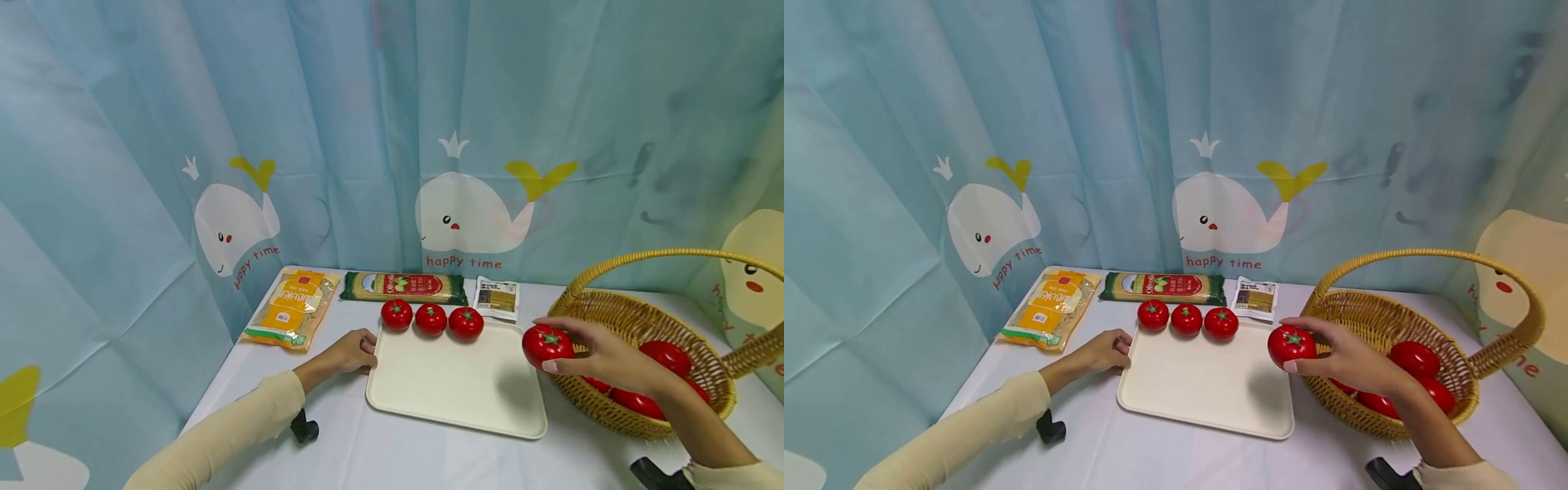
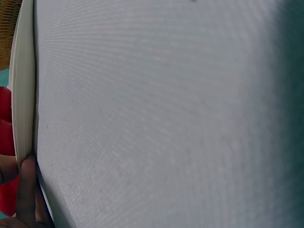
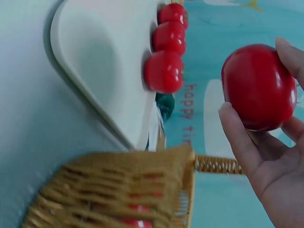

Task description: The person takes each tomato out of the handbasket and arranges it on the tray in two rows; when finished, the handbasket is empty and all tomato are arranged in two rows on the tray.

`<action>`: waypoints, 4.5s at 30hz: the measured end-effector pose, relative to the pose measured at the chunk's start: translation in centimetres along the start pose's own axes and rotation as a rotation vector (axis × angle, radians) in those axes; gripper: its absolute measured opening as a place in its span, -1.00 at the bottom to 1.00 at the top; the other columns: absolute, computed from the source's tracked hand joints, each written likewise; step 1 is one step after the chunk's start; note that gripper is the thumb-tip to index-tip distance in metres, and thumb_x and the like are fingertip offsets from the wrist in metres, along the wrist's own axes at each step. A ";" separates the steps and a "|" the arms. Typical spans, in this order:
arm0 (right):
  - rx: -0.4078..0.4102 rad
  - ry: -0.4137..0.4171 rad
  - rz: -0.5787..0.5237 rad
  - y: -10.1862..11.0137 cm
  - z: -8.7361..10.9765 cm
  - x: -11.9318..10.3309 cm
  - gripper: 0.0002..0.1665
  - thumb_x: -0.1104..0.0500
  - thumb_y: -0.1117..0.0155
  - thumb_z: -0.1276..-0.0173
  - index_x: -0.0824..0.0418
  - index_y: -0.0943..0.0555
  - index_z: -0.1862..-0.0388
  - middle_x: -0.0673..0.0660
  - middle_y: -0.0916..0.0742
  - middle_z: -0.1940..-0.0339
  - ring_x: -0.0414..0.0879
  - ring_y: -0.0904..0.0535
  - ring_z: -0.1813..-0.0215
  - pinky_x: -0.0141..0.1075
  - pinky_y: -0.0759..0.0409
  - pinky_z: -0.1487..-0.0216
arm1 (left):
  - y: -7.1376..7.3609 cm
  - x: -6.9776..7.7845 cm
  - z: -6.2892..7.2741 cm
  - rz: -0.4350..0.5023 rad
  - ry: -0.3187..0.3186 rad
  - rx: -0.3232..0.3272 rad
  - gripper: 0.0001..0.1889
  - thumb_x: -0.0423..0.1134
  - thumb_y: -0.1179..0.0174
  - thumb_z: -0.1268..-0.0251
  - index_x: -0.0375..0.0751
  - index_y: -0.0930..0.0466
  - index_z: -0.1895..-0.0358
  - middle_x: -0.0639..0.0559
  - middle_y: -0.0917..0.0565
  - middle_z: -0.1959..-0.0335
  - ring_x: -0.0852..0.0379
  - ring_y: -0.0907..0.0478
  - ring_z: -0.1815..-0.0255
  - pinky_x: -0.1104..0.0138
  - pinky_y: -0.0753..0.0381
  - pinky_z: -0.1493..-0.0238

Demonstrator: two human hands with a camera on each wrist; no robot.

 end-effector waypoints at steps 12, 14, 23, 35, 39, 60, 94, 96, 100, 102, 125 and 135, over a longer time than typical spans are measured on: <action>0.092 -0.013 -0.071 -2.8 -2.6 -0.2 -0.18 0.07 -0.44 -0.29 0.34 -0.36 -0.44 0.39 -0.59 -0.21 0.20 -0.58 -0.13 -0.38 -0.73 0.14 | 0.1 0.0 0.0 -0.009 0.000 0.008 -0.54 -0.52 -0.29 0.00 -0.40 -0.50 -0.06 -0.06 -0.54 0.32 0.14 -0.56 0.44 0.37 -0.76 0.41; 0.118 -0.027 -0.075 -3.3 -3.0 -0.2 -0.16 0.06 -0.45 -0.29 0.36 -0.35 -0.43 0.42 -0.59 -0.20 0.20 -0.59 -0.12 -0.37 -0.72 0.12 | 0.1 0.0 0.0 -0.006 -0.005 0.002 -0.55 -0.52 -0.29 0.00 -0.41 -0.50 -0.05 -0.07 -0.55 0.32 0.13 -0.57 0.44 0.35 -0.78 0.39; 0.225 -0.082 -0.042 -4.8 -4.9 1.1 -0.16 0.06 -0.46 -0.27 0.38 -0.35 -0.41 0.44 -0.62 -0.14 0.22 -0.61 -0.08 -0.35 -0.70 0.15 | 0.1 -0.1 -0.1 -0.002 0.007 0.002 -0.55 -0.52 -0.29 -0.02 -0.40 -0.49 -0.07 -0.06 -0.54 0.31 0.14 -0.55 0.43 0.36 -0.77 0.40; 0.308 -0.187 -0.034 -5.9 -6.3 3.0 -0.10 0.03 -0.50 -0.23 0.42 -0.33 -0.40 0.47 -0.59 -0.17 0.21 -0.60 -0.07 -0.25 -0.67 0.05 | 0.0 -0.1 -0.1 -0.006 0.010 0.001 -0.55 -0.51 -0.29 -0.02 -0.39 -0.49 -0.06 -0.05 -0.54 0.32 0.14 -0.55 0.44 0.37 -0.76 0.41; 0.335 -0.183 -0.032 -6.1 -6.7 3.4 -0.12 0.10 -0.48 -0.24 0.43 -0.31 -0.41 0.50 -0.56 -0.22 0.27 -0.60 -0.10 -0.11 -0.70 -0.03 | 0.0 -0.2 -0.1 -0.006 0.016 0.001 -0.55 -0.51 -0.29 -0.02 -0.39 -0.49 -0.06 -0.06 -0.54 0.31 0.14 -0.55 0.43 0.36 -0.77 0.40; 0.338 -0.301 0.024 -7.1 -7.5 5.4 -0.05 0.07 -0.45 -0.26 0.50 -0.19 -0.41 0.60 -0.44 -0.31 0.49 -0.41 -0.30 0.27 -0.43 -0.37 | 0.0 -0.2 -0.1 -0.012 0.011 0.004 -0.55 -0.51 -0.28 -0.01 -0.38 -0.49 -0.07 -0.06 -0.55 0.32 0.14 -0.55 0.43 0.37 -0.76 0.41; 0.348 -0.376 0.011 -7.2 -7.8 6.3 -0.02 0.09 -0.34 -0.33 0.51 -0.08 -0.51 0.64 -0.34 -0.35 0.53 -0.32 -0.34 0.31 -0.33 -0.41 | 0.1 -0.3 -0.2 -0.016 0.020 -0.004 -0.55 -0.50 -0.29 -0.05 -0.37 -0.49 -0.09 -0.07 -0.57 0.28 0.13 -0.57 0.38 0.37 -0.78 0.35; 0.349 -0.376 0.011 -7.2 -7.9 6.4 -0.02 0.09 -0.33 -0.33 0.51 -0.08 -0.52 0.64 -0.34 -0.34 0.53 -0.32 -0.34 0.32 -0.32 -0.42 | 0.0 -0.3 -0.2 -0.018 0.017 -0.005 -0.55 -0.50 -0.29 -0.05 -0.37 -0.48 -0.09 -0.07 -0.56 0.28 0.13 -0.57 0.38 0.37 -0.77 0.36; 0.350 -0.386 -0.021 -7.1 -8.0 6.4 0.00 0.10 -0.32 -0.35 0.53 -0.03 -0.53 0.64 -0.31 -0.39 0.52 -0.28 -0.38 0.30 -0.29 -0.46 | 0.0 -0.3 -0.1 -0.013 0.023 -0.003 -0.54 -0.50 -0.30 -0.05 -0.37 -0.48 -0.09 -0.06 -0.56 0.29 0.13 -0.57 0.39 0.37 -0.77 0.37; 0.351 -0.391 -0.044 -7.2 -8.0 6.5 0.00 0.12 -0.31 -0.35 0.53 -0.01 -0.53 0.62 -0.29 -0.42 0.50 -0.26 -0.41 0.28 -0.26 -0.49 | 0.0 -0.3 -0.1 -0.013 0.024 -0.002 -0.54 -0.50 -0.30 -0.05 -0.37 -0.48 -0.09 -0.06 -0.55 0.29 0.13 -0.56 0.39 0.36 -0.77 0.37; 0.345 -0.334 -0.065 -7.4 -7.2 5.5 0.27 -0.02 -0.46 -0.25 0.47 0.14 -0.58 0.63 -0.20 -0.45 0.48 -0.25 -0.41 0.35 -0.27 -0.45 | 0.0 -0.1 -0.1 -0.008 0.015 0.011 -0.55 -0.52 -0.28 -0.02 -0.39 -0.48 -0.07 -0.05 -0.53 0.32 0.14 -0.54 0.44 0.38 -0.75 0.42; 0.338 -0.260 -0.039 -7.4 -6.0 3.6 0.31 -0.02 -0.52 -0.18 0.49 0.10 -0.57 0.65 -0.13 -0.49 0.57 -0.07 -0.49 0.47 -0.11 -0.45 | 0.0 -0.3 -0.2 -0.011 0.014 0.014 -0.55 -0.52 -0.28 -0.01 -0.38 -0.49 -0.06 -0.05 -0.53 0.32 0.14 -0.55 0.45 0.38 -0.75 0.42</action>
Point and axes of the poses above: each hand's wrist, its own z-axis away from the middle knuckle, its own y-axis out of the back of the hand, x = y × z, the point moved 6 cm from there along -z, towards the middle knuckle
